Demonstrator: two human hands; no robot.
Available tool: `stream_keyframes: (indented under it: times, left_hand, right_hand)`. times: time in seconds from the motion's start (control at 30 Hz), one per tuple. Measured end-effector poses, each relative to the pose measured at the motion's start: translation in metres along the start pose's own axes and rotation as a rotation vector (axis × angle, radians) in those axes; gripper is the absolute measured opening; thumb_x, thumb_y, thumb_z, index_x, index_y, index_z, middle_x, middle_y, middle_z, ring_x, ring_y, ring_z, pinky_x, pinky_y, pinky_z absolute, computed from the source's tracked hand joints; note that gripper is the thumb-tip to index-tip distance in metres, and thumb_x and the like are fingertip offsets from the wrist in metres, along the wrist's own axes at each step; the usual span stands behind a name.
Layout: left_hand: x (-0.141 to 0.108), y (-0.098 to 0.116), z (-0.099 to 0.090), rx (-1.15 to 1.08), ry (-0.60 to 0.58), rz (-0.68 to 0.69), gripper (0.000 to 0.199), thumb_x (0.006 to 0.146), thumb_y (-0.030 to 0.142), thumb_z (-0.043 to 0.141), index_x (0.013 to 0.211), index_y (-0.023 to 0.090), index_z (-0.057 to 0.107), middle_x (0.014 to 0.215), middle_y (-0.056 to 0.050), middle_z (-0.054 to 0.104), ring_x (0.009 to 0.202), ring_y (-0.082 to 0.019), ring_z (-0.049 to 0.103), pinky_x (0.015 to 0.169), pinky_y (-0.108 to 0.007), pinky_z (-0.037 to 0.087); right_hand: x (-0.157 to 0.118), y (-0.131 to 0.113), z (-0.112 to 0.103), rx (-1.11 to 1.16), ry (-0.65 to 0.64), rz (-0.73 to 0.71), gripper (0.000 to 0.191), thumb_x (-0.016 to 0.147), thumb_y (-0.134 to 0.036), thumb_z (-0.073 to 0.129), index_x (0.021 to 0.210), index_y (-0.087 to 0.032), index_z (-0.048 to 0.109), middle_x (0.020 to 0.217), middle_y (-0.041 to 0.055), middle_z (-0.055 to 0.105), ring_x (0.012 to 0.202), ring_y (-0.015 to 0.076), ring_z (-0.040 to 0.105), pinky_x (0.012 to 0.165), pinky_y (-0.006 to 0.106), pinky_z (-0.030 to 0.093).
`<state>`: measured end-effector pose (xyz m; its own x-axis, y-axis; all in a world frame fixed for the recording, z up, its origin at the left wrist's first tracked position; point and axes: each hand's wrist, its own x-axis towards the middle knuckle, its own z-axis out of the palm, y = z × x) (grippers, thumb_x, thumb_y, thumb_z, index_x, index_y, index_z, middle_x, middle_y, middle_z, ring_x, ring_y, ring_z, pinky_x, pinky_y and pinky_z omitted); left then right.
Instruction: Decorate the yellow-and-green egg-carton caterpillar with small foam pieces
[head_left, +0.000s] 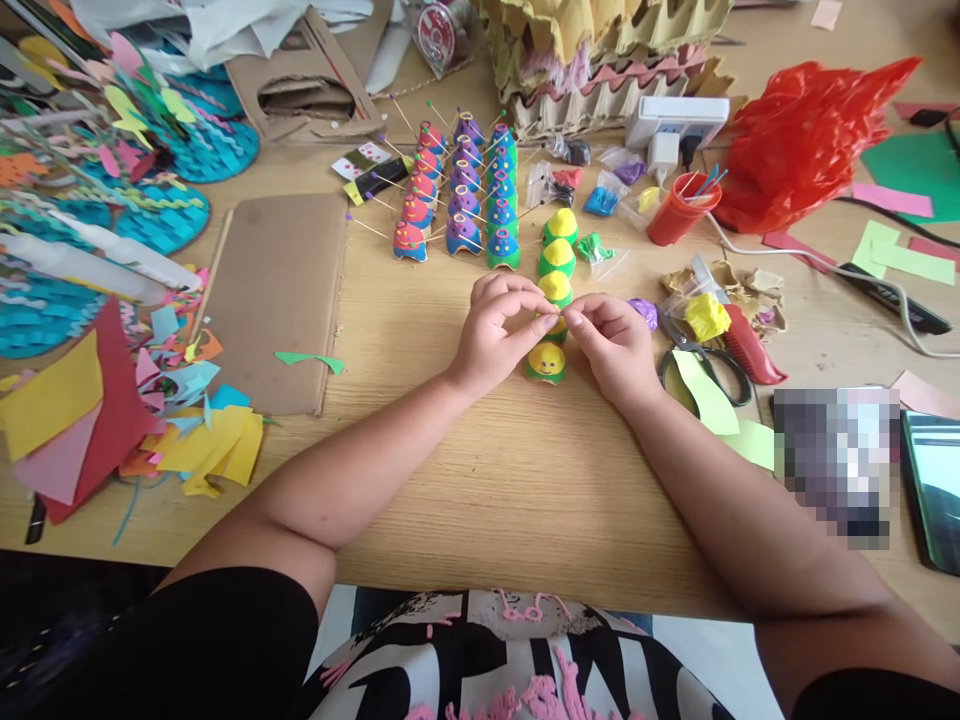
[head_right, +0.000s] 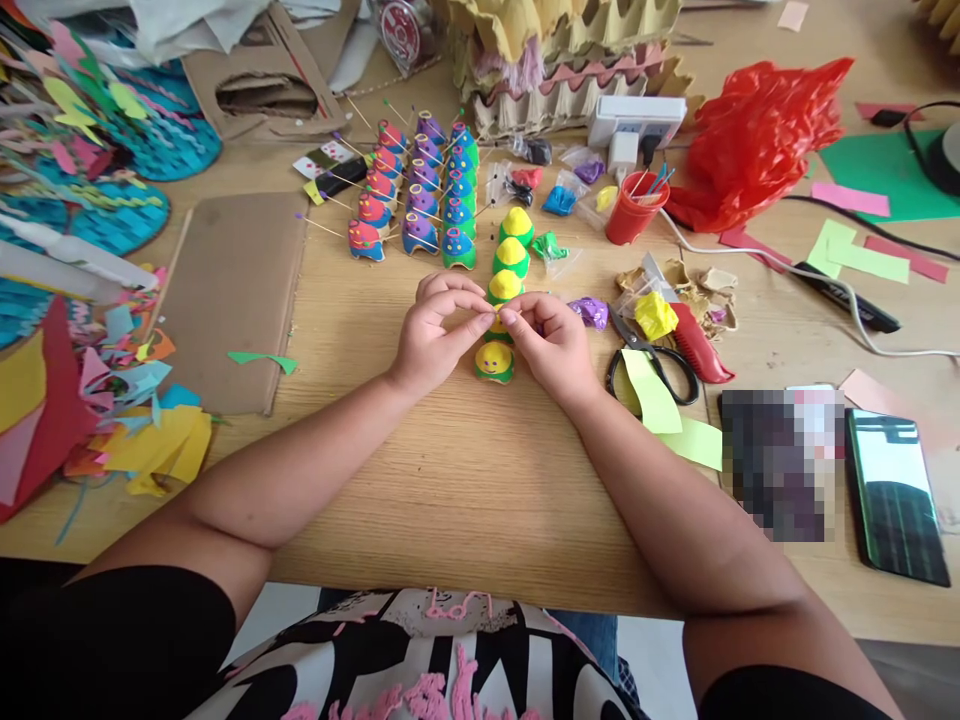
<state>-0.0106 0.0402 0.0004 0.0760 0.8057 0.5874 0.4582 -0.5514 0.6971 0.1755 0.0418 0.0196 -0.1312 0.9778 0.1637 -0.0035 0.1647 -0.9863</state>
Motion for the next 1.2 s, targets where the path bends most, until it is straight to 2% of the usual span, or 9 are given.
stream_keyframes:
  times: [0.2, 0.53, 0.73, 0.83, 0.97, 1.13, 1.2]
  left_hand:
    - [-0.0003, 0.0003, 0.0002, -0.007, 0.008, 0.045, 0.016, 0.101, 0.043, 0.076, 0.100, 0.027, 0.080, 0.107, -0.002, 0.075, 0.114, -0.020, 0.068, 0.113, -0.041, 0.050]
    - [0.0008, -0.0054, 0.0027, -0.150, 0.048, -0.022, 0.032, 0.100, 0.058, 0.073, 0.097, 0.027, 0.079, 0.105, -0.002, 0.076, 0.113, -0.019, 0.071, 0.112, -0.038, 0.050]
    - [-0.0010, -0.0065, 0.0035, -0.088, 0.059, -0.066, 0.041, 0.102, 0.065, 0.067, 0.096, 0.026, 0.079, 0.107, -0.004, 0.077, 0.113, -0.020, 0.071, 0.110, -0.039, 0.051]
    - [-0.0015, -0.0042, 0.0024, -0.067, 0.040, -0.045, 0.037, 0.102, 0.061, 0.070, 0.095, 0.026, 0.081, 0.106, -0.003, 0.077, 0.112, -0.019, 0.071, 0.110, -0.038, 0.050]
    - [-0.0010, -0.0021, 0.0013, -0.040, 0.021, -0.031, 0.027, 0.101, 0.052, 0.075, 0.095, 0.026, 0.081, 0.106, -0.003, 0.077, 0.112, -0.019, 0.071, 0.111, -0.038, 0.050]
    - [-0.0007, -0.0047, 0.0016, -0.031, 0.014, -0.035, 0.022, 0.101, 0.047, 0.076, 0.095, 0.026, 0.082, 0.107, -0.002, 0.076, 0.113, -0.019, 0.071, 0.111, -0.038, 0.051]
    - [-0.0007, -0.0060, 0.0014, -0.029, 0.006, -0.035, 0.023, 0.102, 0.048, 0.075, 0.096, 0.026, 0.081, 0.108, -0.002, 0.076, 0.114, -0.019, 0.071, 0.111, -0.038, 0.052]
  right_hand:
    - [0.0006, 0.0005, -0.0008, 0.011, -0.009, 0.002, 0.058, 0.071, -0.080, 0.086, 0.081, -0.025, 0.072, 0.065, -0.0016, 0.058, 0.061, 0.0128, 0.046, 0.054, 0.029, 0.038]
    - [0.0000, -0.0005, -0.0001, 0.050, -0.014, 0.048, 0.056, 0.068, -0.073, 0.093, 0.078, -0.022, 0.072, 0.066, -0.0021, 0.061, 0.058, 0.0102, 0.045, 0.055, 0.028, 0.042]
    - [0.0019, 0.0041, -0.0015, 0.053, 0.014, 0.047, 0.057, 0.068, -0.076, 0.091, 0.079, -0.023, 0.073, 0.069, -0.0011, 0.064, 0.062, 0.0118, 0.052, 0.058, 0.029, 0.048]
    - [0.0021, 0.0062, -0.0013, 0.050, 0.023, 0.026, 0.057, 0.068, -0.077, 0.091, 0.079, -0.023, 0.073, 0.072, -0.0005, 0.066, 0.066, 0.0125, 0.054, 0.060, 0.029, 0.050]
    - [0.0014, 0.0068, -0.0008, 0.026, 0.006, 0.010, 0.058, 0.069, -0.077, 0.090, 0.079, -0.023, 0.073, 0.073, -0.0001, 0.067, 0.065, 0.0119, 0.053, 0.059, 0.029, 0.046]
    - [0.0004, 0.0062, -0.0015, -0.022, -0.011, 0.016, 0.059, 0.072, -0.079, 0.087, 0.080, -0.022, 0.073, 0.066, -0.0021, 0.060, 0.058, 0.0100, 0.044, 0.055, 0.028, 0.039]
    - [0.0003, 0.0065, -0.0024, -0.052, -0.006, -0.007, 0.057, 0.076, -0.079, 0.083, 0.082, -0.023, 0.076, 0.067, -0.0014, 0.060, 0.061, 0.0116, 0.048, 0.058, 0.030, 0.042]
